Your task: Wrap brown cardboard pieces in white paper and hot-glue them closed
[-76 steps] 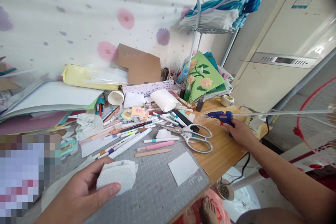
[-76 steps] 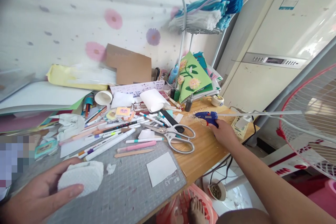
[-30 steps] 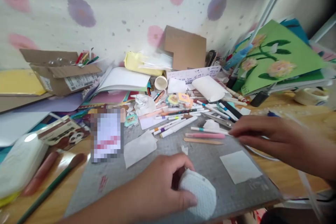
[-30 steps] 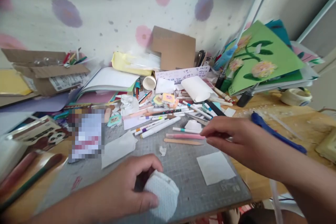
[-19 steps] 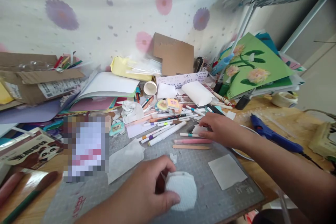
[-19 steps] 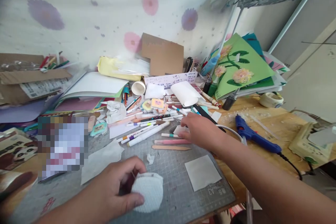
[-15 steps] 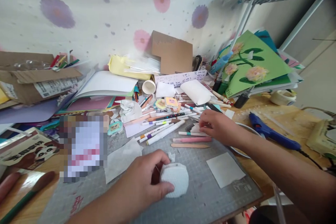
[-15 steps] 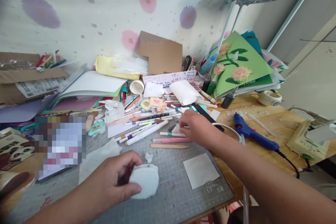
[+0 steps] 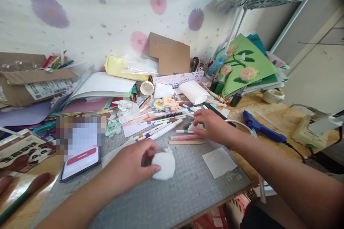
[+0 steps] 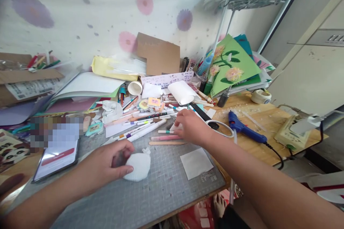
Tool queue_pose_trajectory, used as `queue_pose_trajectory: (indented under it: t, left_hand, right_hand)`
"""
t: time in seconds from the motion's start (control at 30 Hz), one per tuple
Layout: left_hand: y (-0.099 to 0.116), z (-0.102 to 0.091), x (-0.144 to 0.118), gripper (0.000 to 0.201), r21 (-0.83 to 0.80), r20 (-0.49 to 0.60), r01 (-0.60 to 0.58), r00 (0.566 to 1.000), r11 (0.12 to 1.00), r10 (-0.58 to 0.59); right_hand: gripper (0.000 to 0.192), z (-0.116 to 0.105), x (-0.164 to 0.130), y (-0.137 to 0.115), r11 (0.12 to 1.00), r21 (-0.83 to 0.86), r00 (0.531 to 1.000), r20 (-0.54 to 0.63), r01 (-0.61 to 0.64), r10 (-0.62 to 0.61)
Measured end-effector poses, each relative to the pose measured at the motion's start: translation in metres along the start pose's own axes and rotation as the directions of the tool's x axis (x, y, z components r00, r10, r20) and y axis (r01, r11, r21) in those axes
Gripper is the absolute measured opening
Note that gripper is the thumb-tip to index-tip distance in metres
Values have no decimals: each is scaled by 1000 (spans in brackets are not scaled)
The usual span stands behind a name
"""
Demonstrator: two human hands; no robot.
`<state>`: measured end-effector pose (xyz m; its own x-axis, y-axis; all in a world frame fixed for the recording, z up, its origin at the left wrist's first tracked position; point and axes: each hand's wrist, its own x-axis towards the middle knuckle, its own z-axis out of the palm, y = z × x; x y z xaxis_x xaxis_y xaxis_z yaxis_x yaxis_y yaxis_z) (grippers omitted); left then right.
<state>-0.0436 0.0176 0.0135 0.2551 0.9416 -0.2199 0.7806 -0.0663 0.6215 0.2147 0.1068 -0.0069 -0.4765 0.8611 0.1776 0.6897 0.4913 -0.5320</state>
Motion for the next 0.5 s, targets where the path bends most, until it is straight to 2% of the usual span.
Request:
queue_pose_trajectory:
  t: [0.17, 0.23, 0.3, 0.33, 0.4, 0.47, 0.5]
  left_hand:
    - [-2, -5, 1, 22, -16, -220, -44, 975, 999, 40]
    - [-3, -1, 1, 19, -124, -323, -105, 944, 987, 60]
    - [1, 5, 0, 18, -298, -385, -174, 922, 939, 49]
    - [6, 8, 0, 19, -401, -376, -198, 926, 895, 37]
    - [19, 13, 0, 22, -593, -272, -210, 961, 777, 52]
    - [34, 17, 1, 26, -742, -173, -193, 980, 642, 95]
    - [42, 19, 3, 27, -784, -150, -184, 983, 593, 106]
  right_hand:
    - [10, -8, -2, -14, 990, 137, 999, -17, -37, 40]
    - [12, -17, -9, -26, 973, 220, 997, -7, -73, 76]
    - [18, -24, -17, -40, 921, 373, 993, 9, -111, 117]
    - [20, -26, -20, -47, 857, 497, 989, 20, -136, 145]
    - [22, -28, -27, -61, 635, 750, 975, 61, -186, 214]
    - [25, -26, -32, -72, 417, 882, 957, 111, -220, 270]
    - [26, -25, -34, -76, 376, 899, 950, 119, -226, 288]
